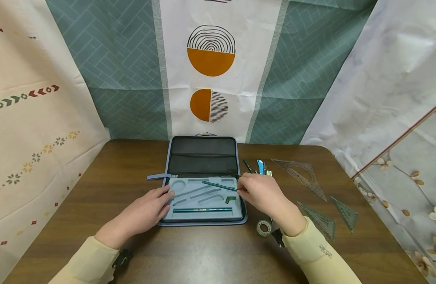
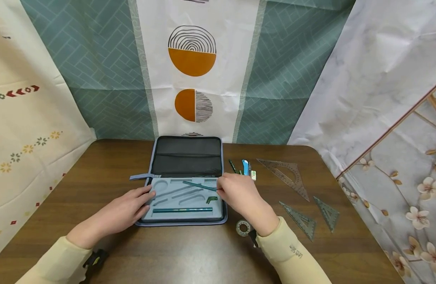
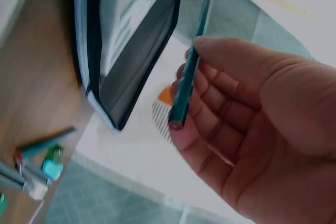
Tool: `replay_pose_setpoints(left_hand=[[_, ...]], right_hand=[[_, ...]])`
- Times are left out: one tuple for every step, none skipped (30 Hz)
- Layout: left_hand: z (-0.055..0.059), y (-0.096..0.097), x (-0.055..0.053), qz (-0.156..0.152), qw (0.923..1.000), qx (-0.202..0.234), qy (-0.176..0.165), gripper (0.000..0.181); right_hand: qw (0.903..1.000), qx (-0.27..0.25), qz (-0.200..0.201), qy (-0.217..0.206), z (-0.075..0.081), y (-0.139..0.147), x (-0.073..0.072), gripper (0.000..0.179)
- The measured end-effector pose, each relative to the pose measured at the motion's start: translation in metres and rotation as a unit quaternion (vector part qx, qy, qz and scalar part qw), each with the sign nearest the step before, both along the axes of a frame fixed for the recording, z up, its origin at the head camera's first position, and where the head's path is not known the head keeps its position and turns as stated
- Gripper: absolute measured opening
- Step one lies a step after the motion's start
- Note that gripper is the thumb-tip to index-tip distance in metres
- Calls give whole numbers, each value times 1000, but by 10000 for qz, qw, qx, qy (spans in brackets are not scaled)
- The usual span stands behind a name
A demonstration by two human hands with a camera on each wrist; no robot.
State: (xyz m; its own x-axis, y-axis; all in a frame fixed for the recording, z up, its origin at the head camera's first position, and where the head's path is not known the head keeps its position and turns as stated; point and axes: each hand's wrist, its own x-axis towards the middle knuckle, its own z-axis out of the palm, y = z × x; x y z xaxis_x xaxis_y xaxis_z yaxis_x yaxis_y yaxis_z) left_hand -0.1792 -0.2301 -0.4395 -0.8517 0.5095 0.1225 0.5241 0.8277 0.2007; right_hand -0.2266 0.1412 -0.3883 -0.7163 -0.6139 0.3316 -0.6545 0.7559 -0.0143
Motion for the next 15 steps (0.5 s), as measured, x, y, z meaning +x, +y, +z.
replay_pose_setpoints(left_hand=[[0, 0, 0, 9, 10000, 0, -11, 44], [0, 0, 0, 18, 10000, -2, -24, 44], [0, 0, 0, 23, 10000, -5, -35, 44], [1, 0, 0, 25, 10000, -3, -44, 44], [1, 0, 0, 28, 10000, 0, -55, 44], [1, 0, 0, 30, 10000, 2, -68, 44], [1, 0, 0, 33, 10000, -1, -75, 45], [1, 0, 0, 32, 10000, -2, -81, 44], [1, 0, 0, 33, 10000, -3, -83, 44], [1, 0, 0, 32, 10000, -4, -80, 44], [1, 0, -1, 32, 10000, -5, -73, 44], [1, 0, -1, 30, 10000, -6, -66, 44], [0, -1, -1, 26, 10000, -7, -49, 44], [0, -1, -1, 14, 10000, 0, -32, 44], [0, -1, -1, 6, 10000, 5, -13, 44]], right_hand=[[9999, 13, 141, 4, -2, -3, 1, 22], [9996, 13, 271, -35, -4, -6, 2, 20], [9992, 21, 387, -68, -6, -10, 3, 20], [9987, 42, 496, -97, -8, -12, 5, 19], [9981, 67, 602, -124, -10, -15, 6, 18], [9972, 86, 724, -142, -11, -18, 7, 18], [9965, 120, 816, -154, -14, -21, 8, 18], [9958, 152, 895, -156, -15, -23, 10, 18], [9950, 200, 963, -150, -18, -26, 10, 17], [9944, 235, 1018, -152, -20, -28, 11, 17], [9939, 270, 1060, -162, -22, -30, 12, 17], [9934, 308, 1088, -185, -24, -32, 12, 17], [9931, 346, 1101, -224, -25, -34, 13, 17], [9927, 374, 1122, -251, -27, -36, 14, 17], [9923, 401, 1138, -280, -28, -38, 14, 17]])
